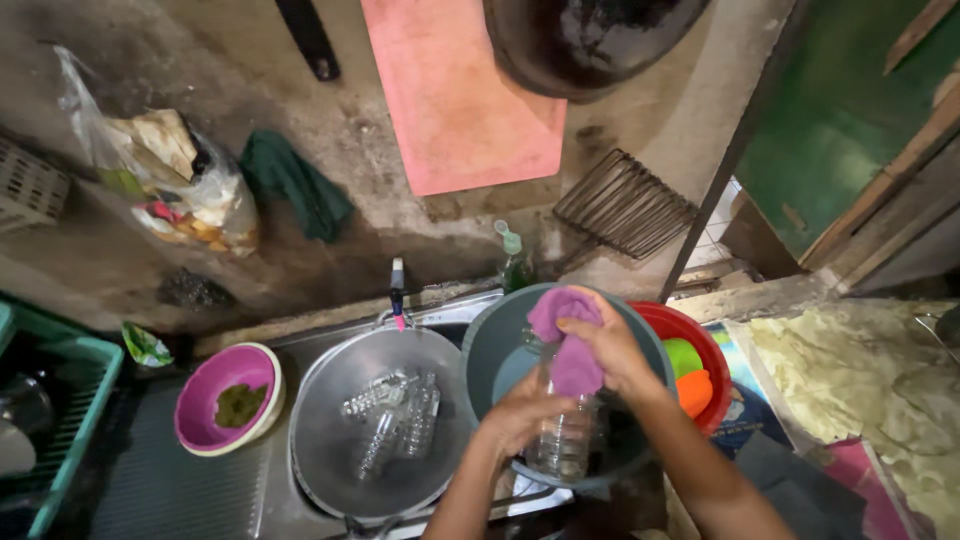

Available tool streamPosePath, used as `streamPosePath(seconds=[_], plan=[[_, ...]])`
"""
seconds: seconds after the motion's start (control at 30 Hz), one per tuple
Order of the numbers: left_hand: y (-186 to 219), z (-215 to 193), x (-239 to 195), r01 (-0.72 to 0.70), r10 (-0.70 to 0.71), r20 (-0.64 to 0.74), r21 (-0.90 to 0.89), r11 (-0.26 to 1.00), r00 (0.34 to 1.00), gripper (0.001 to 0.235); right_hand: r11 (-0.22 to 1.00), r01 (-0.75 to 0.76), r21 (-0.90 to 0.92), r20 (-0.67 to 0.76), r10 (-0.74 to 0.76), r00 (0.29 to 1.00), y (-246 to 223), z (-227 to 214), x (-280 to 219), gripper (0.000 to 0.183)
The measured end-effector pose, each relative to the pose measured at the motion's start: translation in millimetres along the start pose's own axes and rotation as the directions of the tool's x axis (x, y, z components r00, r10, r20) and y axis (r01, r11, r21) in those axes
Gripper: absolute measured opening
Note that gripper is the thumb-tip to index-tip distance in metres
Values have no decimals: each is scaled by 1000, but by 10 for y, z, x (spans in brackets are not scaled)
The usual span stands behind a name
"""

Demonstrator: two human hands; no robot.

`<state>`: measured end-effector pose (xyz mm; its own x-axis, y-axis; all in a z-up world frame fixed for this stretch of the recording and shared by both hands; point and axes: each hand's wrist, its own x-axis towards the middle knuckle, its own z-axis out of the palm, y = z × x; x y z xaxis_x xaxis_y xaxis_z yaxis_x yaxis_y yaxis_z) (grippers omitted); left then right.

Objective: The person washes several clear plastic bottles and their black caps in a kitchen sink using a pink cloth. They scrub the bottles and caps under running water, rinse them, and place the cleaned items into a metal colander in the sink.

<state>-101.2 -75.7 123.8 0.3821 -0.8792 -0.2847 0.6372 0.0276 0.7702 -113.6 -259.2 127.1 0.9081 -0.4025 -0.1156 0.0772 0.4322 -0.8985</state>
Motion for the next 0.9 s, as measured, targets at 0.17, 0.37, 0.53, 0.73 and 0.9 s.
streamPosePath(seconds=[0.17,0.37,0.53,0.73,0.9], plan=[[-170,154,37,-173,505,-188,793,584,842,98,962,203,-182,28,-202,979,122,-4,-46,49],[-255,114,-91,-87,143,129,-369,925,981,80,977,-152,152,189,122,974,58,-192,31,40],[-282,199,-85,-131,117,-238,-46,990,964,94,972,-160,175,-71,174,982,92,-166,129,43],[-329,125,169,-265,287,-594,128,956,751,81,999,39,-1,52,-39,998,161,145,-260,48],[-71,-227,158,-195,527,-706,499,844,474,67,446,630,-635,481,-410,775,266,315,-1109,61]])
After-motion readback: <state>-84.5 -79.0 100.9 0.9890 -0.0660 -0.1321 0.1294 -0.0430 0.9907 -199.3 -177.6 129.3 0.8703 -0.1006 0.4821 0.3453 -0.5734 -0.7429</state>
